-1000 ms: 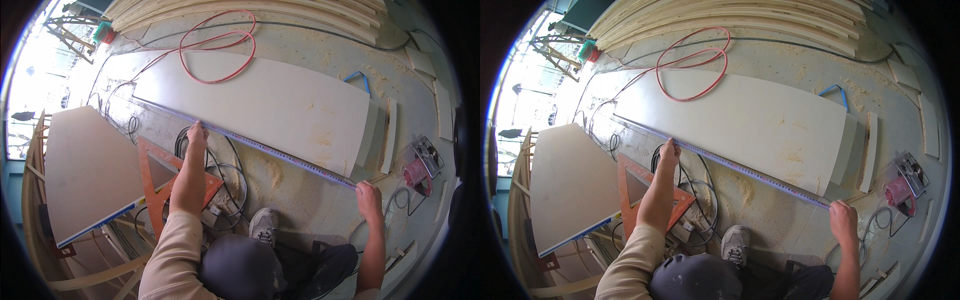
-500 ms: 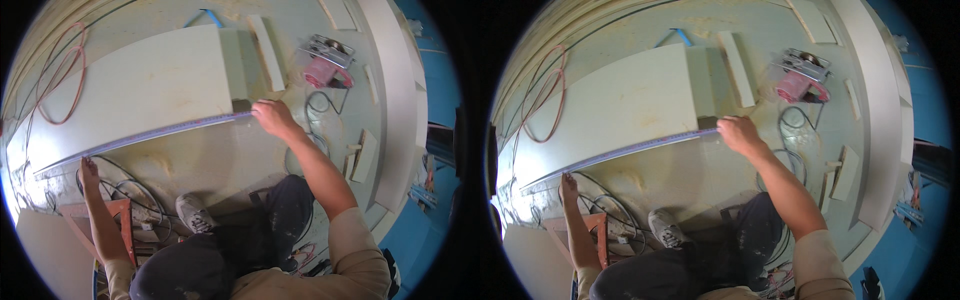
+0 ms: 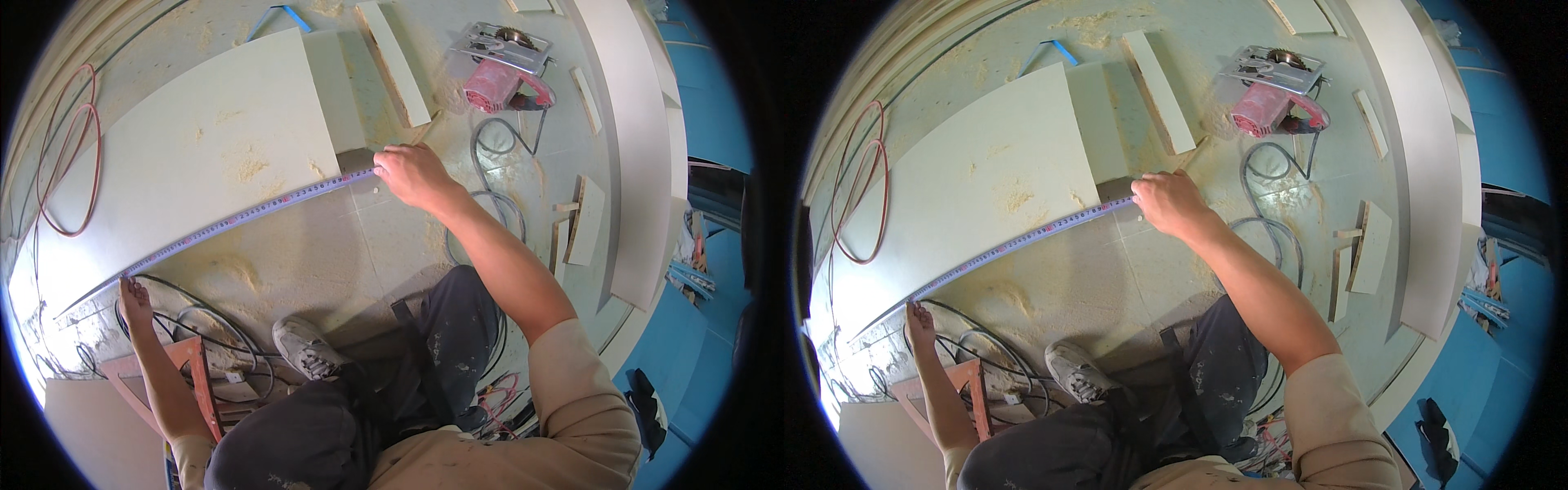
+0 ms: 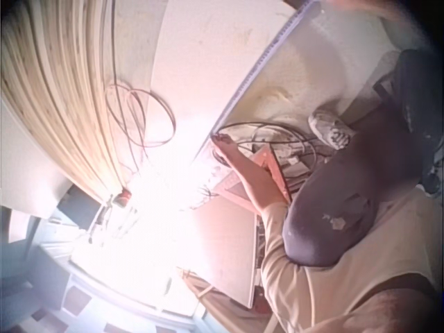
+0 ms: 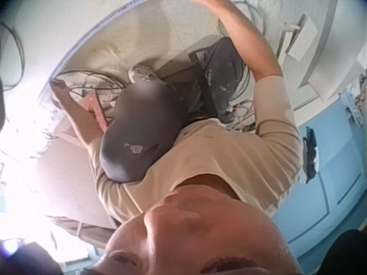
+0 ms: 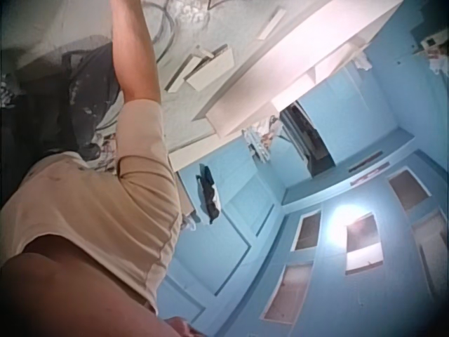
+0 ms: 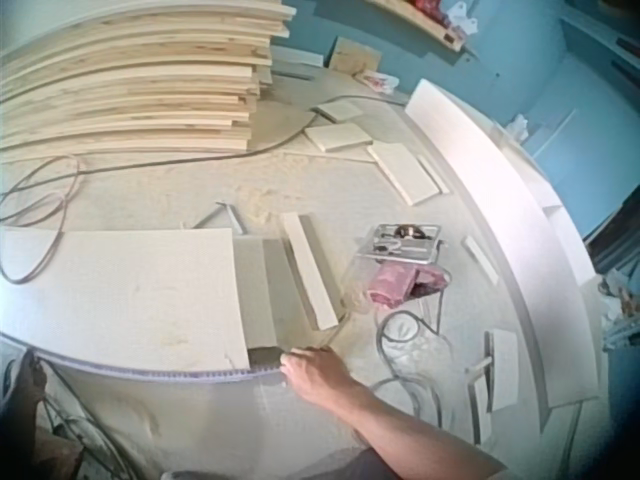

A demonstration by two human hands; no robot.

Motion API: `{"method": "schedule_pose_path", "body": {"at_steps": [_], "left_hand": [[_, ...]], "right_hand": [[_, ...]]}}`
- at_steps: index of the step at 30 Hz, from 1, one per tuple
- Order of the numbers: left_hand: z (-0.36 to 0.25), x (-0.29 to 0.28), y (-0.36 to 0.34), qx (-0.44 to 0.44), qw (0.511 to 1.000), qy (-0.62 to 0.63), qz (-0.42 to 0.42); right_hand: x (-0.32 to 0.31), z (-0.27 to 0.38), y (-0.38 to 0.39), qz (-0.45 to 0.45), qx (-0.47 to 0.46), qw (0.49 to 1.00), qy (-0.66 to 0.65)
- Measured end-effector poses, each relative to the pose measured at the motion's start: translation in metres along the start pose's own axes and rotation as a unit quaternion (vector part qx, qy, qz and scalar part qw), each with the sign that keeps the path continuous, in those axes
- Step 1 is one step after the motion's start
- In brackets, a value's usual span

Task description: The person measures and marks a white board with a tape measure and pencil, then uses a circular saw to cut the board. They repeat the process with another piece of wood, measuring, marking, and cutting it.

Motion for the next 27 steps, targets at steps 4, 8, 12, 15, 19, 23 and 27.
{"method": "schedule_pose_path", "body": {"at_steps": [4,8,12,15,19,23,27], "left_hand": [[-0.007,-0.005,-0.005,0.015,0.999,0.047,0.001],[-0.025,-0.029,-0.005,0.088,0.991,0.093,0.045],[-0.021,0.048,0.064,0.106,0.967,0.151,0.175],[-0.015,0.092,0.103,0.082,0.966,0.097,0.224],[0.009,0.196,0.199,0.089,0.957,-0.107,0.256],[0.039,0.21,0.214,0.129,0.907,-0.273,0.292],[0.047,0.209,0.215,0.158,0.872,-0.378,0.269]], "right_hand": [[-0.012,0.01,-0.005,0.043,-0.037,0.996,-0.07],[-0.005,0.041,-0.008,0.145,0.002,0.986,-0.084],[0.011,0.038,0.018,0.135,0.017,0.978,-0.16],[0.035,0.039,0.045,0.123,0.019,0.97,-0.209],[0.06,0.039,0.083,0.069,0.101,0.919,-0.376],[0.09,0.032,0.123,-0.036,0.235,0.796,-0.556],[0.106,0.005,0.145,-0.168,0.311,0.747,-0.563]]}}
Point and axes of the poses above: each hand's wrist, its own y-axis away from the middle knuckle, its own x-axis out of the palm, z = x × y, the point moved 2 cm from there along -y, towards the middle knuckle, and after that the axes turned 4 degrees about -x, right-handed, at the moved point
